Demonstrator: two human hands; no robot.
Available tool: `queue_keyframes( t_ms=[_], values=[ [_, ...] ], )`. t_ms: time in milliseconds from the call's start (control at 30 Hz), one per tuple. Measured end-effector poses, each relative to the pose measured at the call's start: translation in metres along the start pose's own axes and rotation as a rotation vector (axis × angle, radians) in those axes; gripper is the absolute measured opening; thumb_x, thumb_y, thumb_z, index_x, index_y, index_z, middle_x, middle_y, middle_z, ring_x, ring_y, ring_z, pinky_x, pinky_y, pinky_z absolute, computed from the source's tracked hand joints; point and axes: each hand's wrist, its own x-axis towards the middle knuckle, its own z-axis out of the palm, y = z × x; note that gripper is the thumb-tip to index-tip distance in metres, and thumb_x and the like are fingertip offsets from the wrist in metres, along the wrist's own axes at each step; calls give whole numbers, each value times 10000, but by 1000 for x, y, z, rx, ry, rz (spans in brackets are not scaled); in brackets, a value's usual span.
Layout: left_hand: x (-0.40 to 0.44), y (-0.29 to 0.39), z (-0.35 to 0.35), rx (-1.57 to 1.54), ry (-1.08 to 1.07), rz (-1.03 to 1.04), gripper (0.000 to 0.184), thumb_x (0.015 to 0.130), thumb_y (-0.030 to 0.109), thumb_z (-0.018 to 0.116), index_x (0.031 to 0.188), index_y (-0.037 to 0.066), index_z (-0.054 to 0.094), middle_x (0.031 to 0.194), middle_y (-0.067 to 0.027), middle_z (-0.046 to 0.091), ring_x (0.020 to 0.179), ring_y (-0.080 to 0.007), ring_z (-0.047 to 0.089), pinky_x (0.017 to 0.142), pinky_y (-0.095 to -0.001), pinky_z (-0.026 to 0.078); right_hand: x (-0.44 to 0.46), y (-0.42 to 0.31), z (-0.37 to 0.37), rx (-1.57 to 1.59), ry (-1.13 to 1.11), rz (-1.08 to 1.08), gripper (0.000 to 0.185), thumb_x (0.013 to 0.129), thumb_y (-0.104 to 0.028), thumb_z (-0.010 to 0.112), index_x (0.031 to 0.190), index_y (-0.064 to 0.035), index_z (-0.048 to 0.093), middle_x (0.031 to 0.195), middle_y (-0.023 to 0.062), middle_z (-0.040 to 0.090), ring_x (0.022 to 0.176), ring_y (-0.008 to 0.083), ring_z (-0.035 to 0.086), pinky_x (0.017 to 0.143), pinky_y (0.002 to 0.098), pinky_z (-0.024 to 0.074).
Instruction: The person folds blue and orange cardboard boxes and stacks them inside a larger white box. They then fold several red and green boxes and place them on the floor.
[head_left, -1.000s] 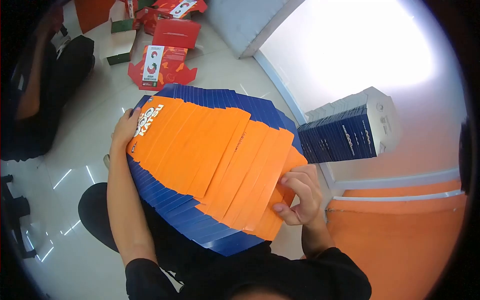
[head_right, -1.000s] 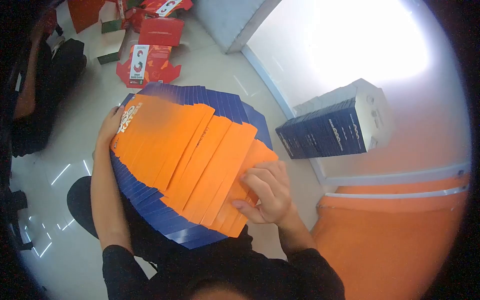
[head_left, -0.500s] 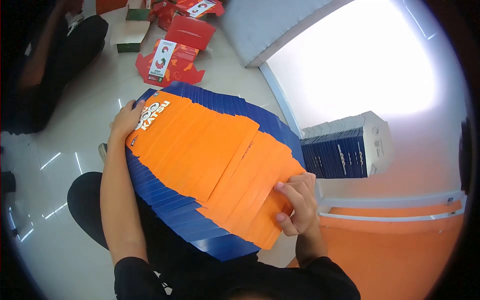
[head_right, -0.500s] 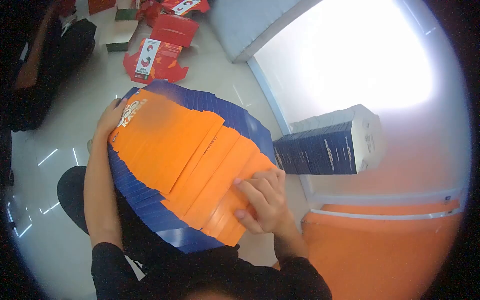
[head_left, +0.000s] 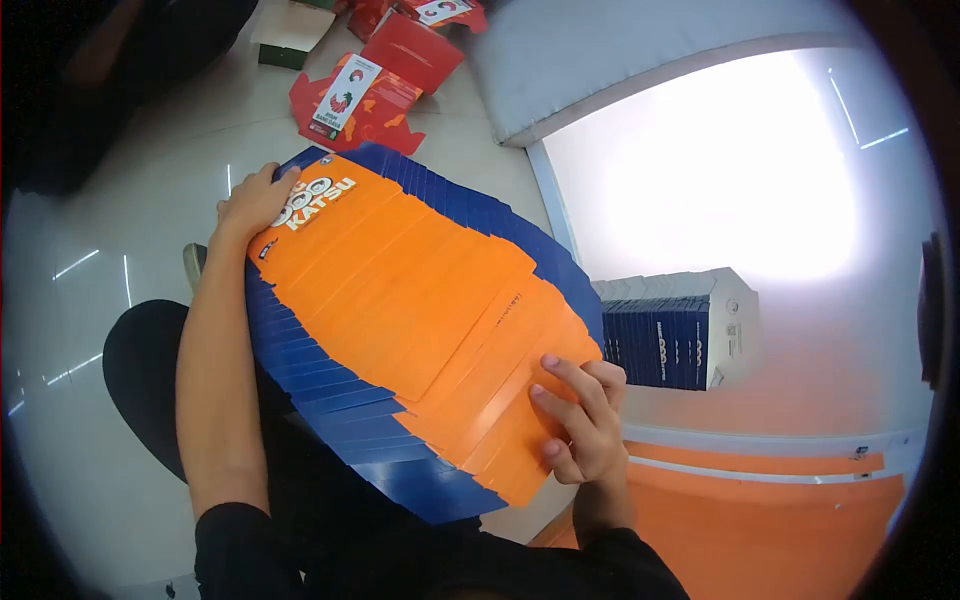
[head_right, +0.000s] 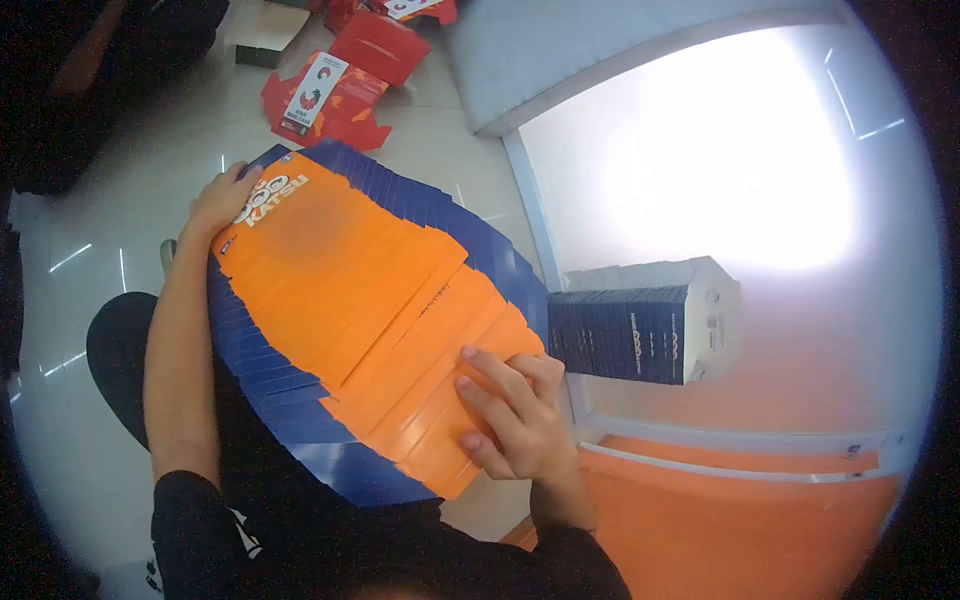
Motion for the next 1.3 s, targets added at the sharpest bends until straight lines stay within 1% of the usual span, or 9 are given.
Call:
queue_keyframes(
  t_ms=[167, 333, 533, 633, 767, 833, 967, 1167, 1300],
  values=[
    [-4, 5, -1, 31, 15, -22, 728, 900, 655, 411, 1441, 175, 490, 1419, -138, 551, 1334, -356, 486, 1090, -596, 279, 7, 1, -6, 21, -79, -8, 421, 861, -382, 603, 1070, -22, 669, 1253, 133, 642, 914, 276, 528, 843, 409, 371],
    [-8, 10, -4, 46, -4, -15, 720, 911, 643, 397, 1467, 191, 460, 1447, -139, 517, 1334, -360, 485, 1095, -622, 279, 33, -2, -28, 288, -245, 118, 445, 851, -342, 622, 1144, -8, 648, 1180, 131, 648, 899, 291, 570, 812, 423, 396],
    [-7, 7, -2, 23, 3, -2, 714, 914, 645, 396, 1464, 195, 462, 1453, -139, 511, 1333, -364, 485, 1101, -623, 276, 46, -6, -20, 76, -278, 36, 394, 862, -275, 662, 1171, -32, 658, 1060, 100, 625, 865, 270, 557, 777, 388, 424],
    [-7, 9, -2, 43, 8, -14, 714, 917, 646, 393, 1465, 193, 461, 1452, -140, 511, 1328, -361, 491, 1097, -631, 276, 44, -7, -13, 6, -261, 31, 372, 830, -302, 714, 1109, -57, 694, 1056, 82, 612, 851, 254, 551, 770, 382, 427],
    [-4, 6, -1, 30, -1, -18, 785, 886, 694, 402, 1475, 179, 450, 1473, -146, 492, 1353, -371, 462, 1113, -611, 240, 44, -8, -8, -58, -192, -10, 380, 838, -378, 697, 1047, -62, 733, 1054, 104, 631, 870, 268, 555, 745, 365, 451],
    [-5, 8, 0, 46, 7, -20, 755, 900, 674, 396, 1471, 184, 455, 1461, -143, 503, 1338, -362, 481, 1101, -616, 267, 50, -9, -10, -60, -179, -34, 375, 796, -377, 741, 996, -61, 711, 1173, 79, 624, 881, 267, 560, 800, 377, 456],
    [-6, 8, -2, 70, 10, -12, 731, 913, 658, 392, 1468, 186, 457, 1447, -147, 514, 1324, -354, 499, 1091, -617, 296, 53, -5, -12, -38, -227, -62, 385, 800, -391, 737, 992, -58, 702, 1211, 89, 624, 904, 272, 566, 816, 377, 472],
    [-7, 10, -3, 63, 11, -9, 722, 914, 652, 394, 1468, 193, 458, 1444, -162, 513, 1330, -369, 489, 1096, -612, 293, 68, 1, -23, 114, -361, -36, 484, 846, -388, 696, 1154, -20, 638, 1167, 119, 623, 927, 313, 565, 843, 405, 465],
    [-6, 8, -1, 40, 17, -9, 717, 914, 650, 399, 1465, 196, 462, 1441, -163, 516, 1331, -374, 485, 1098, -610, 285, 81, 3, -24, 203, -452, 37, 504, 894, -371, 639, 1238, -4, 610, 1045, 129, 593, 920, 316, 548, 860, 423, 446]
  ],
)
